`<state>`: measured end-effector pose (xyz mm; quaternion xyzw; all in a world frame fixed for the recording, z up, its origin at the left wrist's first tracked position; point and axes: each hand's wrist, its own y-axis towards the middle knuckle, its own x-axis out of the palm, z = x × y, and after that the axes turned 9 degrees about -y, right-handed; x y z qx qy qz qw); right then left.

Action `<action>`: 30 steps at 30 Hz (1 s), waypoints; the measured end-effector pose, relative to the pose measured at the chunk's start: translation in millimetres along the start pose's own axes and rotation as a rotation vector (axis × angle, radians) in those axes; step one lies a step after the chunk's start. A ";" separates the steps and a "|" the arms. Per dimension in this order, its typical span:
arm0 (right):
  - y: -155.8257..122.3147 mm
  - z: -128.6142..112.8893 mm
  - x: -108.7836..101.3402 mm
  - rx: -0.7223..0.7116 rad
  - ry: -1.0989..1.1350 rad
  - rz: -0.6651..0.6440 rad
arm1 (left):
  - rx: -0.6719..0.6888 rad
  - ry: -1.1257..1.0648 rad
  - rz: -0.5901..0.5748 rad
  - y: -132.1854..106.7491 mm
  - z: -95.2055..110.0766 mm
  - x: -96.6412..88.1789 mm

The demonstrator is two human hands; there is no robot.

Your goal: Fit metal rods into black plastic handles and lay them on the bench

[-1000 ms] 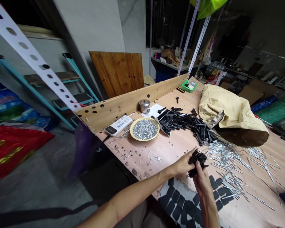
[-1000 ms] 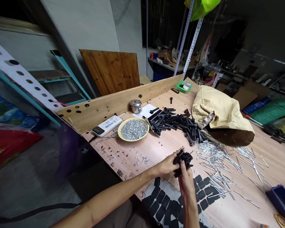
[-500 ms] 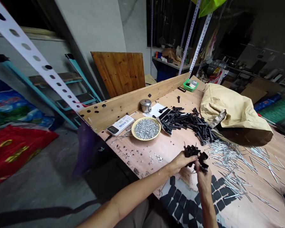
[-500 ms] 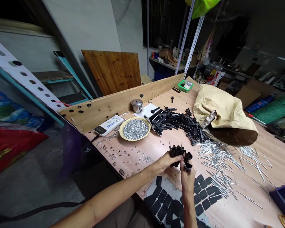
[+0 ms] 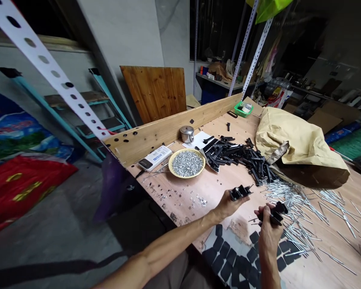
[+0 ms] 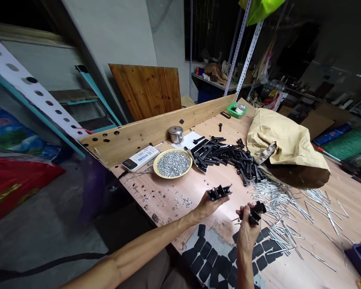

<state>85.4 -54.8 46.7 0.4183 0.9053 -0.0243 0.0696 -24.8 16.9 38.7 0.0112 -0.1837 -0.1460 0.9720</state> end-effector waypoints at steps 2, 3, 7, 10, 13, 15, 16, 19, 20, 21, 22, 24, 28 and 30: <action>-0.2 2.2 -1.1 -0.005 -0.011 -0.005 | 0.002 -0.031 0.017 1.7 0.1 -2.8; -0.1 2.8 -1.4 -0.004 -0.018 -0.003 | 0.001 -0.062 0.005 1.7 0.1 -3.9; 0.4 3.6 -0.5 0.005 -0.045 0.012 | 0.023 -0.130 -0.117 -0.9 -1.5 -5.4; 0.3 5.4 -0.1 0.017 -0.062 0.022 | 0.001 -0.140 -0.036 -2.2 -1.4 -6.2; 0.6 8.9 -2.3 0.020 -0.080 0.018 | -0.023 -0.141 -0.023 -2.7 2.6 -7.8; 2.9 11.1 -4.2 0.015 -0.091 0.015 | -0.063 -0.179 -0.009 -1.3 5.3 -8.8; 5.0 12.1 -4.5 0.018 -0.100 0.008 | -0.113 -0.213 0.023 0.5 5.7 -9.2; 16.6 15.9 0.4 0.102 -0.151 -0.088 | -0.349 -0.301 0.145 9.8 -0.3 -12.1; 21.8 18.0 4.6 0.144 -0.175 -0.153 | -0.419 -0.303 0.169 13.4 -4.8 -13.7; 27.2 20.5 10.1 0.180 -0.197 -0.220 | -0.471 -0.293 0.178 16.9 -10.0 -15.6; 32.6 23.6 16.7 0.206 -0.217 -0.279 | -0.516 -0.273 0.180 19.9 -15.6 -17.6; 42.4 31.0 31.8 0.223 -0.253 -0.351 | -0.577 -0.227 0.183 24.4 -26.1 -21.4; 55.6 45.7 58.2 0.197 -0.362 -0.373 | -0.596 -0.174 0.192 29.8 -37.0 -24.0; 60.2 50.1 65.4 0.162 -0.443 -0.357 | -0.584 -0.160 0.197 32.5 -38.0 -22.7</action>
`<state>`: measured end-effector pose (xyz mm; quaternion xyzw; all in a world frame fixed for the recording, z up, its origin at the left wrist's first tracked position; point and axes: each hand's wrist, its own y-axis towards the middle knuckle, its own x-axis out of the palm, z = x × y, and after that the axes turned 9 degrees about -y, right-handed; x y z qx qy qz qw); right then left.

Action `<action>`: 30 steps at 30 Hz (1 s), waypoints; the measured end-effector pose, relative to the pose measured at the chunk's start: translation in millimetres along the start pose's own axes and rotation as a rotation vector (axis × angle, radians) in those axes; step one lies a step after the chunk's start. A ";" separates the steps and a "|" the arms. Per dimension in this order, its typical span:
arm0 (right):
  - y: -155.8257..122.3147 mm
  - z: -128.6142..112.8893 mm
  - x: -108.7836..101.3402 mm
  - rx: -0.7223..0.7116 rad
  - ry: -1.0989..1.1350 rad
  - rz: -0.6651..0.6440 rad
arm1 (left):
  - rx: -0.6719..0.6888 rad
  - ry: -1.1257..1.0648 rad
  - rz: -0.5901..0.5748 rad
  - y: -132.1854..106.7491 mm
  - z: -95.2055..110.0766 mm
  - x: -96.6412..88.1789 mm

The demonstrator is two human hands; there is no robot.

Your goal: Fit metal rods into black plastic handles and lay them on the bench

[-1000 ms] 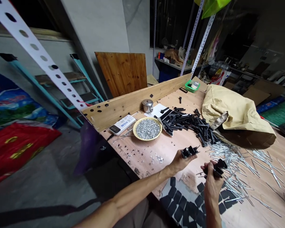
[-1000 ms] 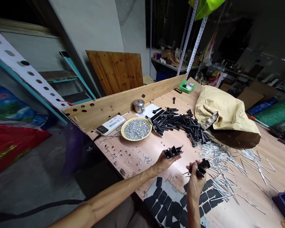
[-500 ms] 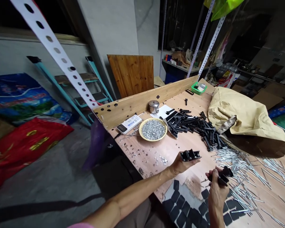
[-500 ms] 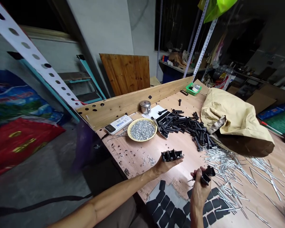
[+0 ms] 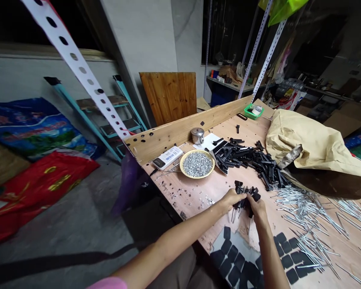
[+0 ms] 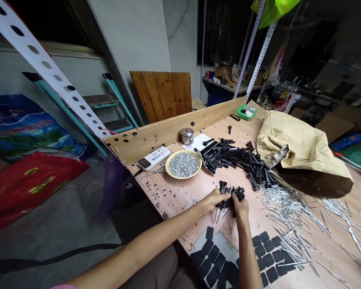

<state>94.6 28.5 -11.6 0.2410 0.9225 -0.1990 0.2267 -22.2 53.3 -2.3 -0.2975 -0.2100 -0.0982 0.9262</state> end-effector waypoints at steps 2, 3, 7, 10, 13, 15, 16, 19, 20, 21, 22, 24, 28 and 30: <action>5.0 -0.8 1.9 -0.038 -0.074 0.043 | 0.016 0.008 0.006 1.2 1.2 2.6; 6.4 -1.9 1.5 -0.064 -0.103 0.066 | 0.026 0.010 0.007 1.3 2.0 3.8; -0.6 -8.8 -7.4 -0.174 -0.185 0.168 | 0.083 -0.008 -0.004 -4.9 7.8 4.2; -25.3 -11.4 -17.2 -0.250 -0.229 0.261 | 0.133 -0.073 -0.027 -16.1 15.6 0.0; -63.2 -8.2 -20.3 -0.334 -0.230 0.201 | 0.143 -0.170 -0.048 -29.5 23.2 -2.5; -88.7 -4.6 -16.9 -0.357 -0.201 0.060 | 0.114 -0.233 -0.063 -38.0 26.7 -1.2; -99.6 -3.0 -14.6 -0.353 -0.186 -0.006 | 0.100 -0.259 -0.071 -42.2 27.8 0.1; -122.6 -0.9 -14.1 -0.363 -0.190 -0.058 | 0.069 -0.361 -0.100 -58.4 28.0 0.8; -127.2 -0.9 -18.0 -0.394 -0.215 -0.019 | 0.050 -0.386 -0.110 -66.2 26.5 -1.3; -130.7 -1.3 -24.1 -0.441 -0.258 0.042 | 0.025 -0.391 -0.127 -75.9 23.9 -5.0; -133.4 -1.9 -32.2 -0.502 -0.317 0.124 | 0.012 -0.366 -0.139 -87.5 20.1 -10.1; -137.4 -3.3 -50.8 -0.642 -0.474 0.276 | 0.046 -0.173 -0.225 -115.3 9.7 -22.8; -145.7 -8.1 -73.3 -0.898 -0.775 0.255 | 0.711 0.466 -0.208 -166.8 -9.6 -44.5; -152.1 -12.2 -69.8 -0.999 -0.805 0.087 | 0.905 0.648 -0.196 -177.0 -12.8 -52.3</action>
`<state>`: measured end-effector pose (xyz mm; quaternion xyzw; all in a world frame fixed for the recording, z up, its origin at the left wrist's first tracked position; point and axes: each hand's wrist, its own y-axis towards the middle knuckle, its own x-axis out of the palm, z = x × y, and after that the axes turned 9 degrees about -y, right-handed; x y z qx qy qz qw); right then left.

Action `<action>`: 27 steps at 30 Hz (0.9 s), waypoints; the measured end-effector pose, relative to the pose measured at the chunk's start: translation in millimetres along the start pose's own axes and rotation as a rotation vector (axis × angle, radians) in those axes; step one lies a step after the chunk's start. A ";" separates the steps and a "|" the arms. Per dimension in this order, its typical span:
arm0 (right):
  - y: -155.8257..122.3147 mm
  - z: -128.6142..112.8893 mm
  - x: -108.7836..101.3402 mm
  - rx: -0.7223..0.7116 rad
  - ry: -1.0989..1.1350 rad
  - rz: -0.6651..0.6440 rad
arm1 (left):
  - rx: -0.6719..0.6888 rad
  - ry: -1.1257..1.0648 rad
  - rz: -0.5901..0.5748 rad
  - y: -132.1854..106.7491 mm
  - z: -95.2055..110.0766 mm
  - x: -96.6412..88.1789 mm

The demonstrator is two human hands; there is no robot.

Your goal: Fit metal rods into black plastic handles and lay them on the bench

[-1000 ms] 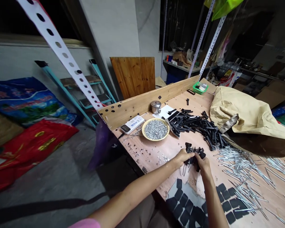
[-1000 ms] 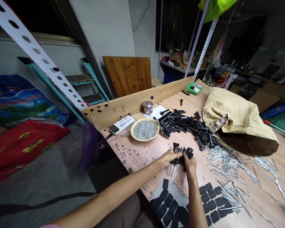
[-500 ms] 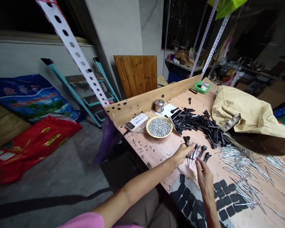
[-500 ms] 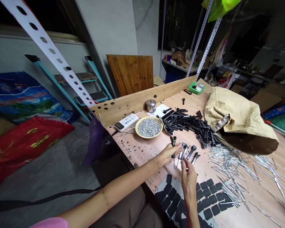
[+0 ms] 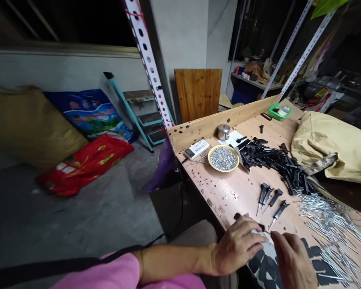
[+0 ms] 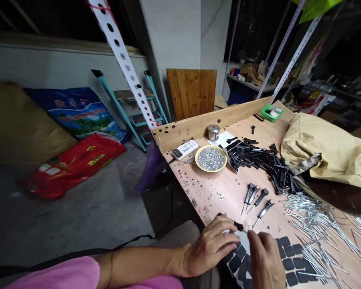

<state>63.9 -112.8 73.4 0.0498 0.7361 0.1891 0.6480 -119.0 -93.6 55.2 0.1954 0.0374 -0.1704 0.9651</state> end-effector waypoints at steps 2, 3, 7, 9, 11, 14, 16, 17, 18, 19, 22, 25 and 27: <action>3.3 -13.2 2.9 -0.081 0.120 -0.071 | 0.027 0.083 -0.030 -2.6 -4.7 -6.9; 6.1 -19.9 6.0 -0.082 0.187 -0.090 | -0.003 0.089 -0.044 -2.3 -9.4 -11.0; 27.8 -33.5 29.0 0.123 0.466 -0.190 | -0.218 -0.023 0.002 -1.0 -31.1 -31.3; 45.2 -30.9 48.5 0.199 0.542 -0.271 | -0.345 -0.109 0.090 -1.6 -38.9 -42.4; 63.2 -26.2 72.3 0.203 0.479 -0.272 | -0.475 -0.216 0.148 -1.7 -44.2 -52.3; 81.9 -23.0 105.8 0.172 0.324 -0.233 | -0.656 -0.438 0.149 0.0 -49.7 -62.9; 86.3 -24.3 120.0 0.165 0.296 -0.255 | -0.764 -0.577 0.135 2.4 -52.3 -66.9; 86.7 -25.6 124.2 0.159 0.286 -0.267 | -0.809 -0.623 0.126 3.8 -53.4 -68.1; 86.6 -26.8 126.8 0.155 0.277 -0.276 | -0.839 -0.648 0.119 5.4 -54.5 -68.7; 86.1 -28.1 128.2 0.153 0.270 -0.282 | -0.850 -0.659 0.120 7.2 -55.4 -68.9; 86.0 -30.7 129.4 0.168 0.261 -0.288 | -0.802 -0.681 0.156 12.8 -58.2 -67.7; 87.2 -31.8 129.2 0.197 0.271 -0.270 | -0.806 -0.724 0.155 17.9 -60.5 -66.4; 86.7 -32.3 126.9 0.211 0.290 -0.250 | -0.848 -0.748 0.134 20.6 -60.8 -66.4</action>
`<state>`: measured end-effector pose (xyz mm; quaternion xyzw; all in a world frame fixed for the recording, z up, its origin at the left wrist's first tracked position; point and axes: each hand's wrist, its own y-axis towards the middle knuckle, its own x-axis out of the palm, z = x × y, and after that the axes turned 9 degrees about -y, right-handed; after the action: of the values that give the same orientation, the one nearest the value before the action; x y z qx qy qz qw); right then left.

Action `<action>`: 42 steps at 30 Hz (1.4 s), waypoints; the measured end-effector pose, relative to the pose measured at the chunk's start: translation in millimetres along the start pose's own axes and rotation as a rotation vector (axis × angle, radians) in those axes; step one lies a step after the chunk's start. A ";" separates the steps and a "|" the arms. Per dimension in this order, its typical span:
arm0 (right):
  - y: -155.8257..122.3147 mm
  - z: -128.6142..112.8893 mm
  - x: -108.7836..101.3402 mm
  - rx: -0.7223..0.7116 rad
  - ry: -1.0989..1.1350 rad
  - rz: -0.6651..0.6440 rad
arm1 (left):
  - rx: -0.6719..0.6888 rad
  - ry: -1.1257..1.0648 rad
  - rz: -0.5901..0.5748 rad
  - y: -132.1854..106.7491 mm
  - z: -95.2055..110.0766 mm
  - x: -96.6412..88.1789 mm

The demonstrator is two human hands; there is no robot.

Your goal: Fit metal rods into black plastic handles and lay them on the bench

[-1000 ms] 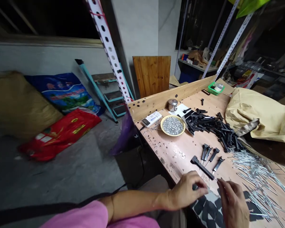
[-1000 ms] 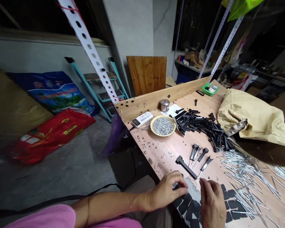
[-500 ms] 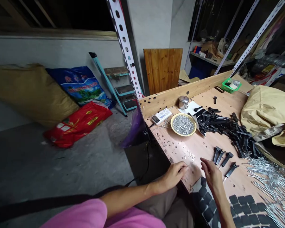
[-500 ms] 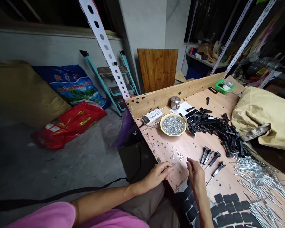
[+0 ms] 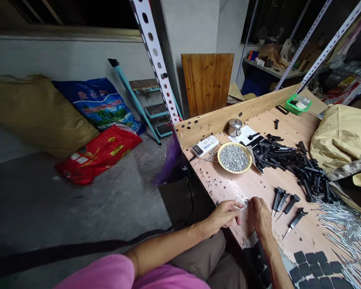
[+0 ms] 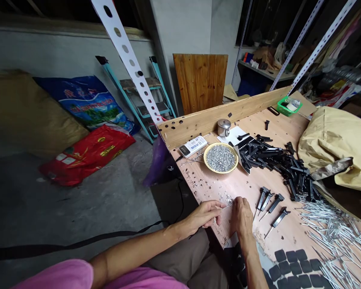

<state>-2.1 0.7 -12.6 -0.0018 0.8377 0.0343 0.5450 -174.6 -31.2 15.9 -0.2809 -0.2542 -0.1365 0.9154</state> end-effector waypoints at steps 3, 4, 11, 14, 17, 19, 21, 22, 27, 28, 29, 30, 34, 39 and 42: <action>-7.8 -3.8 -7.1 0.107 0.198 0.071 | -0.043 -0.018 -0.019 -0.1 3.0 2.5; -12.1 -6.3 -10.4 0.177 0.314 0.097 | -0.052 -0.022 -0.033 -0.7 3.8 3.8; -44.8 -30.0 -31.0 0.462 0.823 0.243 | -0.042 -0.047 -0.125 -0.2 -0.4 17.2; -52.2 -34.0 -35.7 0.488 0.867 0.300 | -0.035 -0.043 -0.163 0.5 -3.1 21.9; -56.5 -34.4 -38.9 0.473 0.855 0.339 | -0.028 -0.043 -0.191 -1.1 -3.7 25.0; -58.9 -33.4 -39.5 0.439 0.832 0.362 | -0.029 -0.047 -0.204 -2.9 -3.6 26.3; -61.5 -31.1 -38.8 0.384 0.805 0.389 | -0.042 -0.056 -0.210 -4.8 -3.1 27.3; -62.9 -29.4 -38.1 0.347 0.786 0.405 | -0.049 -0.064 -0.210 -5.6 -2.7 27.7; -69.2 -20.4 -39.4 0.090 0.523 0.487 | -0.097 -0.100 -0.241 -8.3 1.1 29.8; -70.0 -19.5 -41.1 0.027 0.420 0.503 | -0.102 -0.091 -0.248 -8.5 1.2 30.2; -70.7 -18.9 -43.1 -0.044 0.312 0.518 | -0.104 -0.074 -0.252 -8.6 0.8 30.6; -71.1 -18.7 -45.0 -0.124 0.211 0.532 | -0.096 -0.048 -0.250 -8.6 0.0 31.1; -72.5 -18.0 -49.2 -0.332 0.036 0.544 | 0.073 0.126 -0.188 -8.6 -5.8 33.1; -74.0 -9.7 -56.2 -0.103 0.252 0.327 | 0.147 0.246 -0.239 -9.1 -5.5 30.5; -73.2 -4.8 -68.4 -0.096 0.388 0.151 | -0.031 0.175 -0.338 -9.3 0.2 25.5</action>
<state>24.2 -74.9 47.7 0.0284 0.9221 0.1138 0.3687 -157.1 -41.4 34.0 -0.2352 -0.2150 -0.3163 0.8935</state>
